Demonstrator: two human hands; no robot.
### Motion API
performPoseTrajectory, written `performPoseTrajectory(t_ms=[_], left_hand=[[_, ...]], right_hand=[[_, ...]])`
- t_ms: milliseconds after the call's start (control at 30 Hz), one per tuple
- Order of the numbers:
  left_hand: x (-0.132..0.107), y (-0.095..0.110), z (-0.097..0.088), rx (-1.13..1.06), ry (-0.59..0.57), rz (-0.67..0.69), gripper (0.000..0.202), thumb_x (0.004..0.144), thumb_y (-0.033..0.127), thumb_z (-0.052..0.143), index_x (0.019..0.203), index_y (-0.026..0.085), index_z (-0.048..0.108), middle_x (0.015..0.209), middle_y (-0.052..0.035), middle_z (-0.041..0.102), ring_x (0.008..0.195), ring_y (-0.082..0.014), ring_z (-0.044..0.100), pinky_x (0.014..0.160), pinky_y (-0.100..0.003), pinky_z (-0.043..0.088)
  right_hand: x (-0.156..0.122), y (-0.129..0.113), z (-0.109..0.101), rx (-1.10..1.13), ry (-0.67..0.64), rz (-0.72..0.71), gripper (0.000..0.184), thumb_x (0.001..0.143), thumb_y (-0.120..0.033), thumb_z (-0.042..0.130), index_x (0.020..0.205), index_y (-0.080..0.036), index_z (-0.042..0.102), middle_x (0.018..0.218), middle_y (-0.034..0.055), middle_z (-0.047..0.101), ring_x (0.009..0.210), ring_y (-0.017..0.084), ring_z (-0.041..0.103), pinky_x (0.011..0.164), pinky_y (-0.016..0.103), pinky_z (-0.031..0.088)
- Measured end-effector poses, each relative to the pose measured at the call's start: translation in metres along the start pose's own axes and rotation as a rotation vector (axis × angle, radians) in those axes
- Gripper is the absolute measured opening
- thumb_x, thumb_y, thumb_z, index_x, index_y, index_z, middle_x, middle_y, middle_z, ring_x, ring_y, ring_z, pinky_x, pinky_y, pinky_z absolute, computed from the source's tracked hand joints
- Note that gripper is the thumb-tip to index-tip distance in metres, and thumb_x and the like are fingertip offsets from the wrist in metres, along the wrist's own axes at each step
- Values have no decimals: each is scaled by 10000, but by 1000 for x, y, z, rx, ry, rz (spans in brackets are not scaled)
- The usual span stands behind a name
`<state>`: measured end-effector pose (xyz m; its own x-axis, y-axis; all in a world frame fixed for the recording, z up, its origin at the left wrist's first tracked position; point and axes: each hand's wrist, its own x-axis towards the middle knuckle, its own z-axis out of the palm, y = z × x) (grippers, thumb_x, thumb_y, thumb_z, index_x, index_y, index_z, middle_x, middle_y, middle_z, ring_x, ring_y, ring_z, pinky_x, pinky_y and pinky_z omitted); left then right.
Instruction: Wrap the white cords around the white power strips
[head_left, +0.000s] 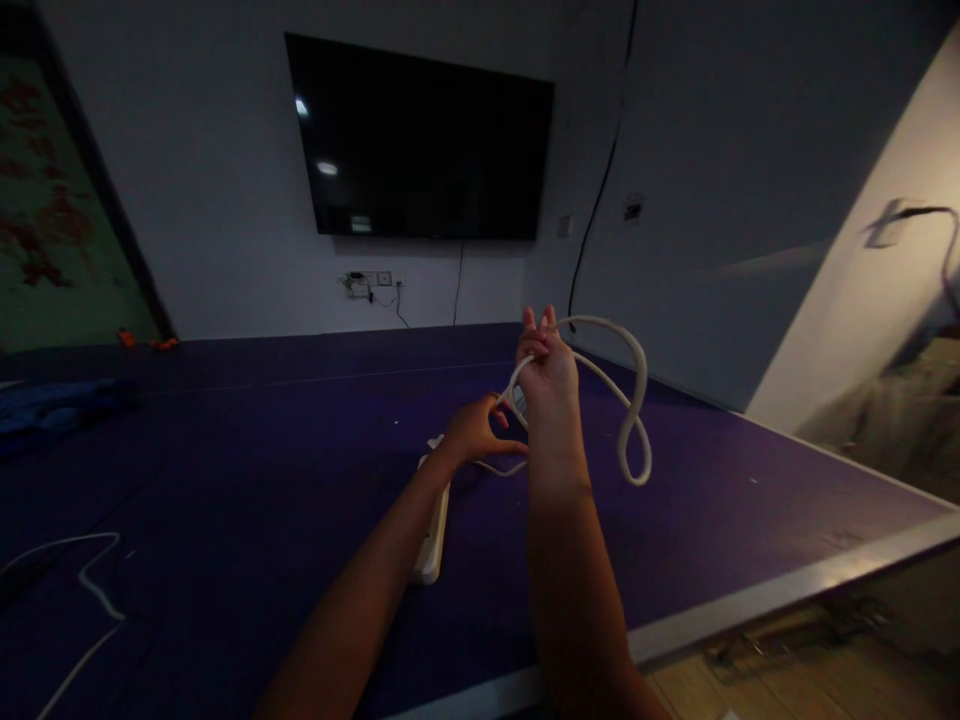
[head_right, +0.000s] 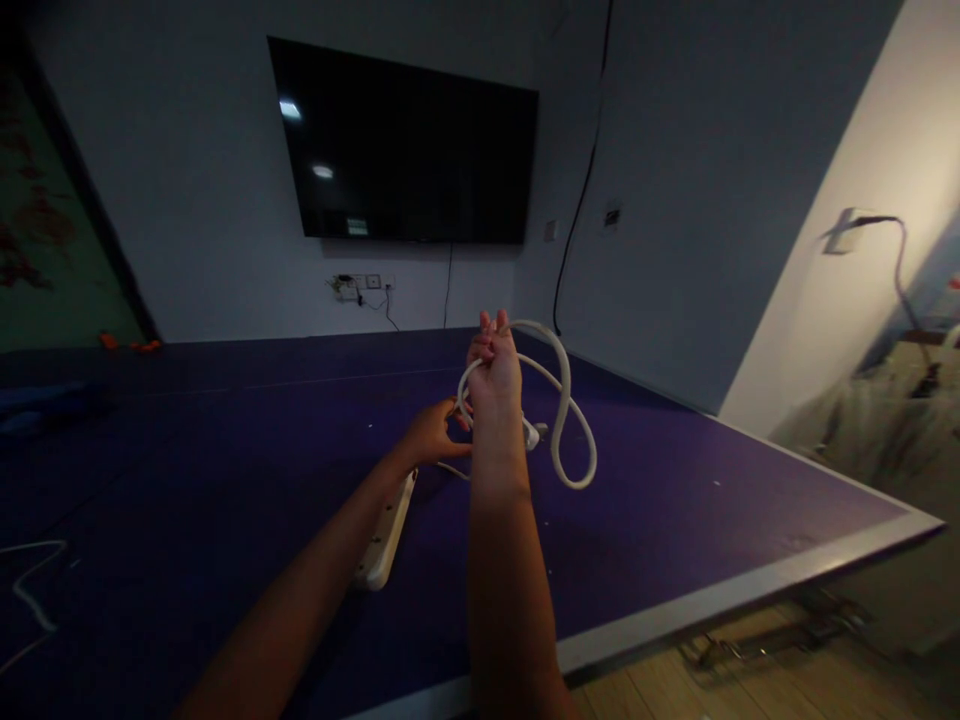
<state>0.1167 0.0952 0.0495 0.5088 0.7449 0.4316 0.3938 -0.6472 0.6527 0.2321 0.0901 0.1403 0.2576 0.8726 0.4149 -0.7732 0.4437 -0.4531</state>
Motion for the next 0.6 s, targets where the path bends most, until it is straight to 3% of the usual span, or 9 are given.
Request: performPoseTrajectory(t_ms=[133,300,433,600], left_hand=[[0,-2,9,49,-39,45,602,533,482,785,997,177,552,854,-25,666,770,-203,607,724,-304,422],[-1,-8,25,50,-140,60,471,558,402,790,912,180,574,792,-5,662,754,-177,610,687,-265,412],[-2,-9,31,138,-73,28,200,728,346,661,820,185,585,734,8,622,680,-143,572,630,-247,391],[-4,-10,29,158,19,23,340,661,358,733,879,188,535,804,-7,603,724,-160,560,656,-267,401]], right_hand=[[-2,-13,0,-42,-18,-85,251,824,-137,496,1002,-297,570,993,12,609,512,38,441,387,124,403],[-13,-35,5,-52,-110,-159,182,851,-225,486,963,-289,614,1070,15,618,540,45,478,380,142,389],[-20,-48,6,57,-231,-167,147,835,-264,509,891,-284,643,1030,-1,636,527,45,477,360,149,370],[-24,-52,9,192,-304,-124,117,822,-287,533,827,-263,647,951,1,654,487,45,427,333,148,356]])
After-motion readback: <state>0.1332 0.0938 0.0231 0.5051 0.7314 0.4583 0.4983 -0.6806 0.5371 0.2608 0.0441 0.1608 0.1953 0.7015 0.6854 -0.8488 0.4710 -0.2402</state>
